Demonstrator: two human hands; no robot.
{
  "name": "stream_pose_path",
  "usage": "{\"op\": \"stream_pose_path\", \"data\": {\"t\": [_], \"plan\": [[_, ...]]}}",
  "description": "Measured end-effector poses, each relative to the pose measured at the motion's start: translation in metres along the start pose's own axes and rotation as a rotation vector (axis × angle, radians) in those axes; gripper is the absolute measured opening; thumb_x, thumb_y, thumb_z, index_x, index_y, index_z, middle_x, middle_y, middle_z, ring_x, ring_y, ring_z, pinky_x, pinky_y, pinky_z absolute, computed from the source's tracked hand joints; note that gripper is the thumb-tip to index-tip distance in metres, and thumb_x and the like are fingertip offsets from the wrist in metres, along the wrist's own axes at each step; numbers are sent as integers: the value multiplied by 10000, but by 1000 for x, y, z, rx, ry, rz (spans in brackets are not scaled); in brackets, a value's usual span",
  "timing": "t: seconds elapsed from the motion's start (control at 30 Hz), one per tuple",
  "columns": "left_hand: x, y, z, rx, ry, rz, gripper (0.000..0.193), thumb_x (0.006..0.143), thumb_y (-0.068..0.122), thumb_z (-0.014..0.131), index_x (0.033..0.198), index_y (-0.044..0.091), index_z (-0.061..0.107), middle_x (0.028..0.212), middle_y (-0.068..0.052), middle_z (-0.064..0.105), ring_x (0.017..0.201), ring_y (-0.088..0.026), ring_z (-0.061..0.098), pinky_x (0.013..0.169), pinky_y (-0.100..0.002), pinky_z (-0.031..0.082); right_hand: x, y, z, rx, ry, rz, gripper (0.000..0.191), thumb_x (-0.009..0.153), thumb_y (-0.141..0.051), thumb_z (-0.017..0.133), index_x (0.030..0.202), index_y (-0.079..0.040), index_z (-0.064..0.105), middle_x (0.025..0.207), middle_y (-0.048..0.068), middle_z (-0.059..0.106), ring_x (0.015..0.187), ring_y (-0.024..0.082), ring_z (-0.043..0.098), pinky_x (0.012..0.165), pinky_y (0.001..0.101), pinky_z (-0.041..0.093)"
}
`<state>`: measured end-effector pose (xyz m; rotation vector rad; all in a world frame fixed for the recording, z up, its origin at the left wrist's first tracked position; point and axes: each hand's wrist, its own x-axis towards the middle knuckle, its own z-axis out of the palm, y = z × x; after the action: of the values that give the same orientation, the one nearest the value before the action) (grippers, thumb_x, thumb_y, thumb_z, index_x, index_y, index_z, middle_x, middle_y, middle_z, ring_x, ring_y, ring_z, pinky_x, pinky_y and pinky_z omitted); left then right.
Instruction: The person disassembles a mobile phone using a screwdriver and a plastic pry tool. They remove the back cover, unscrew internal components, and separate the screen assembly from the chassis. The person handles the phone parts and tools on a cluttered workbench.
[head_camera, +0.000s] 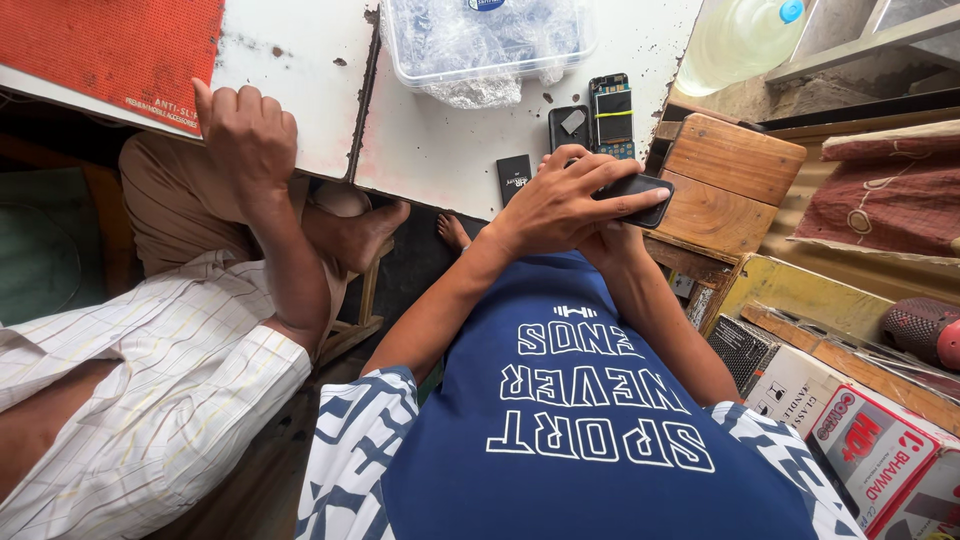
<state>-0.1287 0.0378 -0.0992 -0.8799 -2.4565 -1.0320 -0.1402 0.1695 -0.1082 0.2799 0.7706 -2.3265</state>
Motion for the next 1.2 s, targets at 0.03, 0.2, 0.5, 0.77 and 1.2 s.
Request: {"op": "stream_pose_path", "data": {"t": [0.03, 0.2, 0.5, 0.77, 1.2], "plan": [[0, 0, 0, -5, -13, -4, 592, 1016, 195, 605, 1541, 424, 458, 1457, -5, 561, 1277, -174, 575, 1131, -434, 376, 0, 0, -1, 17, 11, 17, 542, 1096, -479, 415, 1455, -75, 467, 1449, 194, 532, 1376, 323, 544, 1193, 466, 478], [4, -3, 3, -19, 15, -16, 671, 969, 147, 664, 1530, 449, 455, 1481, 7, 549, 1306, -168, 564, 1131, -433, 379, 3, -3, -9, -8, 76, -18, 484, 1107, -439, 432, 1470, -119, 428, 1448, 130, 518, 1351, 255, 565, 1129, 422, 525], [10, -15, 4, -517, 291, -271, 740, 961, 68, 765, 1561, 368, 453, 1541, 33, 519, 1394, -143, 528, 1200, -343, 440, 14, -6, -19, -43, 161, -198, 331, 1125, -136, 558, 1416, 3, 487, 1366, 126, 593, 1303, 211, 597, 1102, 338, 550], [-22, -39, -23, -1109, 719, -535, 729, 1056, 87, 723, 1641, 229, 313, 1527, -123, 551, 1416, -243, 551, 1172, -372, 500, 11, -27, -2, -729, 177, -280, 306, 1082, -131, 558, 1325, 39, 632, 1306, 128, 695, 1199, 158, 677, 1064, 284, 542], [-62, -23, -40, -1558, 985, -645, 503, 1081, 240, 635, 1508, 116, 400, 1443, -198, 572, 1327, -358, 622, 1043, -539, 619, 6, -23, 12, -1952, -34, -563, 240, 893, -72, 765, 1133, -79, 757, 1027, 82, 625, 934, 258, 660, 772, 407, 555]]}}
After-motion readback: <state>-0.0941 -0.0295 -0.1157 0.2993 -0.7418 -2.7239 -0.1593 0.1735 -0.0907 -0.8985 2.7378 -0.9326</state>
